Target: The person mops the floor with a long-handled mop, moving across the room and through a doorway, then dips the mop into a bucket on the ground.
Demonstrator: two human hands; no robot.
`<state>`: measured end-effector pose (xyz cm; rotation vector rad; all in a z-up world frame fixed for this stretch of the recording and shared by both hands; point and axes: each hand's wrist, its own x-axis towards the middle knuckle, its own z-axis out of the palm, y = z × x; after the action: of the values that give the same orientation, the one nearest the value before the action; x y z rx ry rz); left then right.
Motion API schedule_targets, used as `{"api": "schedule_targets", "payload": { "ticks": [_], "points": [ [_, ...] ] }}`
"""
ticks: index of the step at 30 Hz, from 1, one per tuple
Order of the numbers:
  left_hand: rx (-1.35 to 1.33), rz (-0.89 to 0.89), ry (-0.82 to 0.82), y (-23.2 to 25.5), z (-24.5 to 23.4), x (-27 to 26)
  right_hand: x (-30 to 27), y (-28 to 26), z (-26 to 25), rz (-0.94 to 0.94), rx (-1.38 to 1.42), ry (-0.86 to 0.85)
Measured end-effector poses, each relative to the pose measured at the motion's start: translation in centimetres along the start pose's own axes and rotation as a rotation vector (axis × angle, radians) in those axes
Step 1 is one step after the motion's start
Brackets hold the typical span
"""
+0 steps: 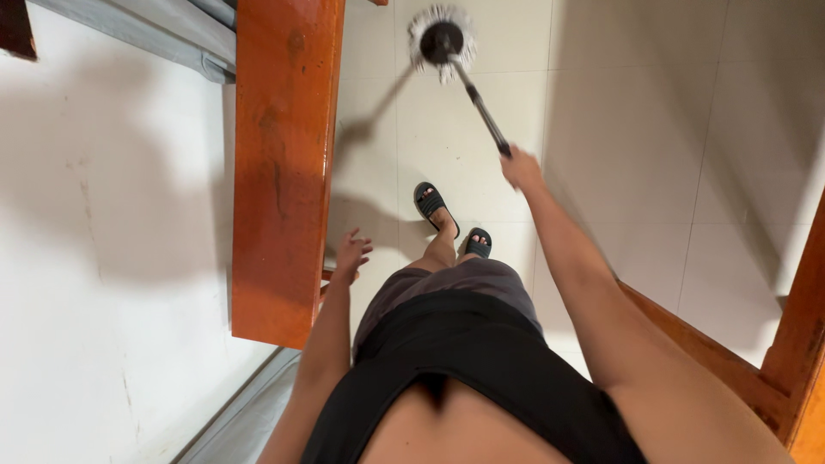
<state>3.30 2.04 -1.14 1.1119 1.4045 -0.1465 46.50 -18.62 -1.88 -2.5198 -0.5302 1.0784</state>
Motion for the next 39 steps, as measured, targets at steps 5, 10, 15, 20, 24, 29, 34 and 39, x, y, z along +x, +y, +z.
{"api": "schedule_targets", "payload": {
  "ticks": [5, 10, 15, 20, 24, 29, 34, 39],
  "points": [
    [0.030, -0.014, 0.025, -1.9, -1.6, -2.0, 4.9, -5.0, -1.3, 0.178, 0.158, -0.038],
    [0.087, -0.172, 0.050, -4.9, -1.4, -4.8, -1.3, -0.4, 0.4, 0.053, 0.094, -0.015],
    [0.116, -0.221, 0.001, -6.9, 0.5, -6.4, -14.4, 7.7, -0.5, 0.071, -0.041, -0.049],
    [0.097, -0.285, -0.023, -6.0, 2.3, -5.4, -21.5, 6.8, -5.3, 0.323, -0.143, -0.239],
    [0.066, -0.163, -0.041, -4.1, 3.4, -2.7, -15.9, 5.6, -4.0, 0.123, -0.124, -0.155],
    [0.020, -0.030, -0.005, -3.2, 3.1, -1.9, -4.1, 1.0, 0.1, -0.051, -0.141, -0.164],
    [-0.004, -0.021, 0.077, -5.8, 1.4, -4.5, 0.0, -6.6, 1.5, -0.053, 0.069, -0.190],
    [-0.072, -0.217, 0.116, -11.1, 0.6, -10.5, -2.0, -4.1, 2.2, -0.092, -0.044, -0.208]
  ]
}}
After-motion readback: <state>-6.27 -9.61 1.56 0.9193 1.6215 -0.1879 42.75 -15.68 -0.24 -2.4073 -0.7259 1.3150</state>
